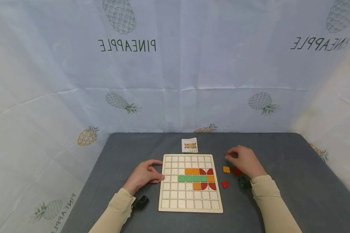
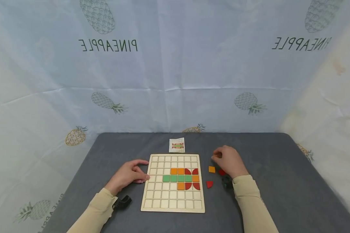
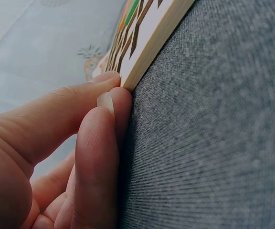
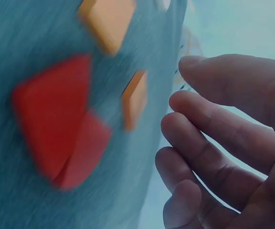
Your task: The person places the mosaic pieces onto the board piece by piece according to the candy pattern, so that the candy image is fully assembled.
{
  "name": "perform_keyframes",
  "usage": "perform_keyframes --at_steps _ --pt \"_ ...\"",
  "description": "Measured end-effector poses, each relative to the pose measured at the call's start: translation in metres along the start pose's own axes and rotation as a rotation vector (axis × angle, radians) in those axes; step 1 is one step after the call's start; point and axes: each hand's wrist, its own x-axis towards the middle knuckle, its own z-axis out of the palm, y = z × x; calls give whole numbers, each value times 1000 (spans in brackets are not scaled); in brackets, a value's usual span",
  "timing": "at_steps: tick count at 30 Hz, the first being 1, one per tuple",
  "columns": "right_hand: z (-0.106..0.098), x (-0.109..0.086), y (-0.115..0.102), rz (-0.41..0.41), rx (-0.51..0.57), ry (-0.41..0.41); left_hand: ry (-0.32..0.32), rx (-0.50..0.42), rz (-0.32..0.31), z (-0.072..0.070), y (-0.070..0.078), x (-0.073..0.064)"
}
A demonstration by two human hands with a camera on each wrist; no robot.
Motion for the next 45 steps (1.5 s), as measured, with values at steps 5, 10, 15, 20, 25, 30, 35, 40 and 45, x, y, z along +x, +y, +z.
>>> perform_keyframes --at_steps 5,10,15,20,25,30,35,40,45 --pt "-3 2 13 39 5 -17 5 7 -7 0 -1 0" --pt "-2 5 19 79 28 -61 8 19 -14 -1 -2 0" --pt "-1 6 23 119 52 -80 5 19 -13 0 -1 1" --pt "0 7 24 127 54 -78 2 15 -10 0 -2 -1" --pt "2 8 24 114 49 -66 2 17 -12 -1 -2 -1" --pt "1 6 22 106 44 -57 4 22 -13 0 -1 0" --pt "0 -1 9 88 72 -56 -3 20 -8 2 -1 1" --pt "5 -11 -20 21 83 -55 -10 16 1 3 -1 2" --pt "19 -21 -53 -70 80 -61 -5 17 0 -1 -1 0"
